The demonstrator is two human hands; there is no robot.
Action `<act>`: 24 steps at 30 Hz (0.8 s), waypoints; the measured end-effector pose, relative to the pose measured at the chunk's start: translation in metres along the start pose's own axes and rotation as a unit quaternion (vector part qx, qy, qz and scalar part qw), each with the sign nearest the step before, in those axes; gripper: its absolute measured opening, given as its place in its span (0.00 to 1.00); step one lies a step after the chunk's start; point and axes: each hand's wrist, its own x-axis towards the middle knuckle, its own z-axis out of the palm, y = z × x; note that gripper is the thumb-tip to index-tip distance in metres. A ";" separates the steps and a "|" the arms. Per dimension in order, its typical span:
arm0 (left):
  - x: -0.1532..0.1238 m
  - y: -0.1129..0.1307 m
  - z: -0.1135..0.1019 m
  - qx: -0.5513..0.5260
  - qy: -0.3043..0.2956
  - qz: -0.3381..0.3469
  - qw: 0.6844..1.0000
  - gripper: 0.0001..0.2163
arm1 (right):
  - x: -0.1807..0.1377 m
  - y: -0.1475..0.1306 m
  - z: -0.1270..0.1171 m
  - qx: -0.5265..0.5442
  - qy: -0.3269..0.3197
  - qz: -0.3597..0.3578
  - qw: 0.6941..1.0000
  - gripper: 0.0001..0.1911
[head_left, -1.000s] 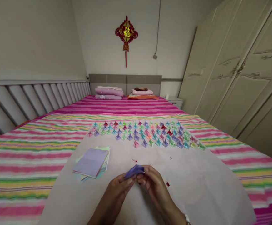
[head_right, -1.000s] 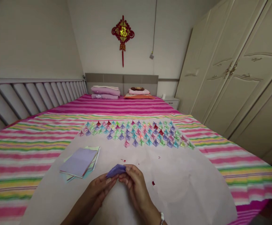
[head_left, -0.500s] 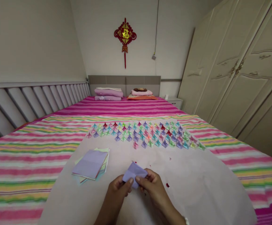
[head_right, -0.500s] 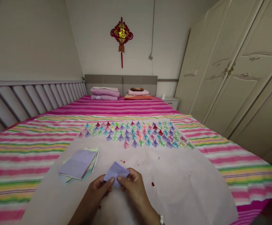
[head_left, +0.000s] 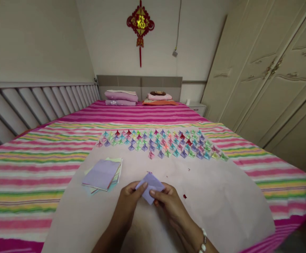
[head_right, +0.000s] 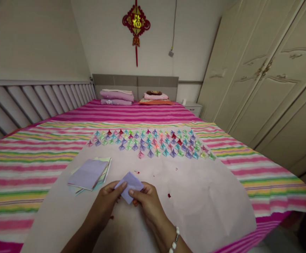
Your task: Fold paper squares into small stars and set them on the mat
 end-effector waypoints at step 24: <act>-0.001 -0.022 0.007 -0.129 -0.044 0.002 0.991 0.12 | -0.010 0.002 -0.006 -0.015 0.044 -0.017 0.999 0.12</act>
